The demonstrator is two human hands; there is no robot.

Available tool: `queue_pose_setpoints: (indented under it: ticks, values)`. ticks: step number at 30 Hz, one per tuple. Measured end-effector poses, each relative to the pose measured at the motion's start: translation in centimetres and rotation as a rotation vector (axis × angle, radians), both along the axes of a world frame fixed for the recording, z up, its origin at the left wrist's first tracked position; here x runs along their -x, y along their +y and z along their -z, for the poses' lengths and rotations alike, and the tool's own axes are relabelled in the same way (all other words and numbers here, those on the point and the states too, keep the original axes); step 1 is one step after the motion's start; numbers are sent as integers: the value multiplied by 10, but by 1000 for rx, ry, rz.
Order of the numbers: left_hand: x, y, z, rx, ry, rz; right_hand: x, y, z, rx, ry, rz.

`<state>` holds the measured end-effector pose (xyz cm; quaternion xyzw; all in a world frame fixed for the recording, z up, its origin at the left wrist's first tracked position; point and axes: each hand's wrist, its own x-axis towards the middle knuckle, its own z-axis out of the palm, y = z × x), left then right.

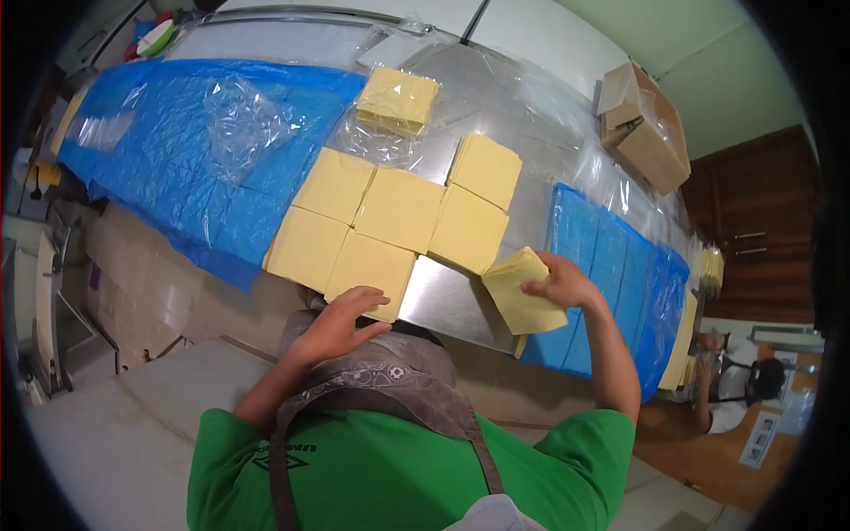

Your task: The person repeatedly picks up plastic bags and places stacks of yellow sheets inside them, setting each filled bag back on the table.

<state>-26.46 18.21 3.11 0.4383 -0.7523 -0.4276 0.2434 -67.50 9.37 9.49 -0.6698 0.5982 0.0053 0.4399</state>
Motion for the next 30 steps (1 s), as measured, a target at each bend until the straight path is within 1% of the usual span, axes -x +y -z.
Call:
queue_pose_setpoints:
  ticks: [1,3,4,6,7,8,9,10,11,12,13,14,16,17,18,20,21,23,24,26,27,28,30]
  values:
    - [-1,-6,1,3,-3,16,-10,11,-9,3,-3,16]
    - [-5,-18,6,-111,132,40,-38,29,-31,15,-113,59]
    - [-9,-23,13,-100,124,49,-56,37,-45,28,-121,67]
    - [-18,-34,37,-378,258,-6,-92,52,-69,-102,-437,227]
    - [-23,-39,49,-370,256,1,-106,59,-72,-143,-526,265]
    - [-26,-44,62,-603,438,33,-127,67,-69,-135,-524,265]
    - [-32,-48,66,-839,628,63,-155,75,-61,-82,-706,439]
    - [-41,-49,50,-839,640,63,-180,82,-50,-32,-883,612]
    - [-54,-51,18,-1167,989,79,-199,85,-25,-21,-973,647]
    - [-69,-55,-8,-1491,1343,95,-225,85,-12,-25,-962,647]
    - [-88,-60,-19,-1515,1425,126,-255,85,-1,-56,-1027,732]
    - [-104,-63,-20,-1515,1434,122,-281,84,9,-87,-1094,818]
    - [-136,-66,-17,-1105,866,-11,-322,80,35,-103,-1044,837]
    - [-147,-66,-6,-995,765,3,-339,78,45,-111,-999,856]
    - [-160,-68,4,-995,766,1,-355,76,54,-112,-998,855]
    - [-180,-66,20,-829,708,68,-381,76,65,-33,-785,882]
    - [-190,-65,24,-846,706,71,-390,78,66,-43,-779,896]
    - [-205,-67,24,-953,717,76,-401,78,56,-23,-631,764]
    - [-213,-68,16,-944,720,77,-402,78,47,-16,-631,759]
    - [-232,-71,-8,-1144,794,87,-405,74,25,-209,-1139,993]
    - [-241,-73,-22,-1128,801,73,-412,70,19,-203,-1469,929]
    - [-248,-76,-35,-1135,808,80,-423,66,20,-205,-1476,909]
    - [-260,-79,-42,-1145,811,93,-452,70,27,-220,-1655,883]
